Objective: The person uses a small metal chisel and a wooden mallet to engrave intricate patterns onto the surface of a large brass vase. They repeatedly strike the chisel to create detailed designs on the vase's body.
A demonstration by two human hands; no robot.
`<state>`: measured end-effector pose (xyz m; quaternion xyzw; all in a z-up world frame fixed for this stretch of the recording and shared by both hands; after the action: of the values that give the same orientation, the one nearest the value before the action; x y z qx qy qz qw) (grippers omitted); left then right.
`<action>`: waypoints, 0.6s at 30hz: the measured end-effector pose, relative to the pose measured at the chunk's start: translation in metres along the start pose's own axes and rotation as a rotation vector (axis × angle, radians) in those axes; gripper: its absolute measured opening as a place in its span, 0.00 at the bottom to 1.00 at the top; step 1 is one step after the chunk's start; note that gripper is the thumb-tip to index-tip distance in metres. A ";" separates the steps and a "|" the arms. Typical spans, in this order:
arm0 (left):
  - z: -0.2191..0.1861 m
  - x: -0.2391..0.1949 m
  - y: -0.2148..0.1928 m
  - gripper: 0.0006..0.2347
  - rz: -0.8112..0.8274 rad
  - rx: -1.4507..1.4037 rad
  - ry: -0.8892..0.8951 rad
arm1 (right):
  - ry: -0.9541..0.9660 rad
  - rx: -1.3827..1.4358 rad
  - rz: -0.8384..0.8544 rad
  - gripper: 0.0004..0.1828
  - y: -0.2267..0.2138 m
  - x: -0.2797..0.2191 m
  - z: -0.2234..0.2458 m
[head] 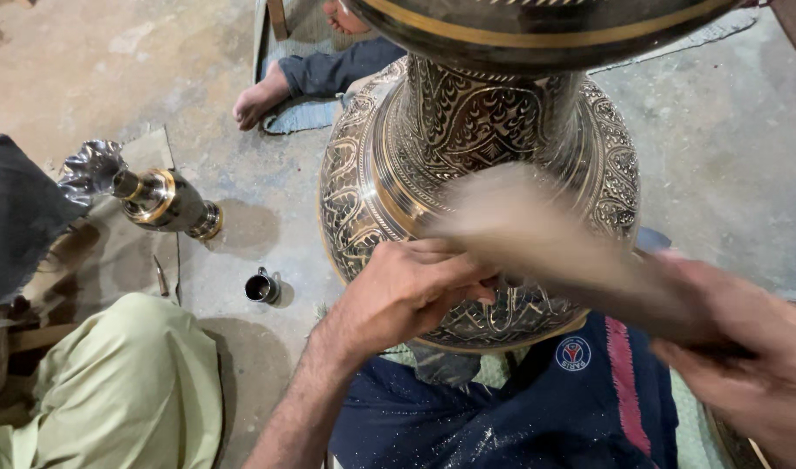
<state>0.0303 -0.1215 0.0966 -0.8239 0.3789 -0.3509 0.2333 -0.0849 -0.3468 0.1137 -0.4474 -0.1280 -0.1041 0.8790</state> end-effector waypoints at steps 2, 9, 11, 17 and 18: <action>-0.001 0.001 0.002 0.05 0.033 -0.003 0.000 | 0.165 0.005 0.095 0.40 0.009 0.004 -0.011; -0.015 0.003 -0.010 0.09 -0.033 0.050 0.103 | 0.068 0.166 -0.013 0.36 -0.003 0.023 0.028; -0.017 0.003 -0.008 0.09 -0.033 0.018 0.118 | 0.176 -0.075 0.196 0.38 0.013 0.022 0.016; -0.006 0.003 0.000 0.11 0.037 -0.016 0.031 | 0.174 -0.027 0.146 0.40 0.012 0.016 -0.001; -0.005 0.002 0.001 0.10 0.051 -0.014 0.026 | 0.180 -0.040 0.123 0.40 0.011 0.014 -0.001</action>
<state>0.0277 -0.1243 0.1002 -0.8108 0.4053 -0.3530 0.2317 -0.0681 -0.3423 0.1089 -0.4605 -0.0188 -0.0924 0.8826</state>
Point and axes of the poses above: each hand's wrist, its own x-axis towards the middle knuckle, its own y-axis out of the palm, z = x × y, the point moved 10 cm from there along x, towards the middle knuckle, and after that the axes turned 2 degrees about z, right-handed, at the moved point
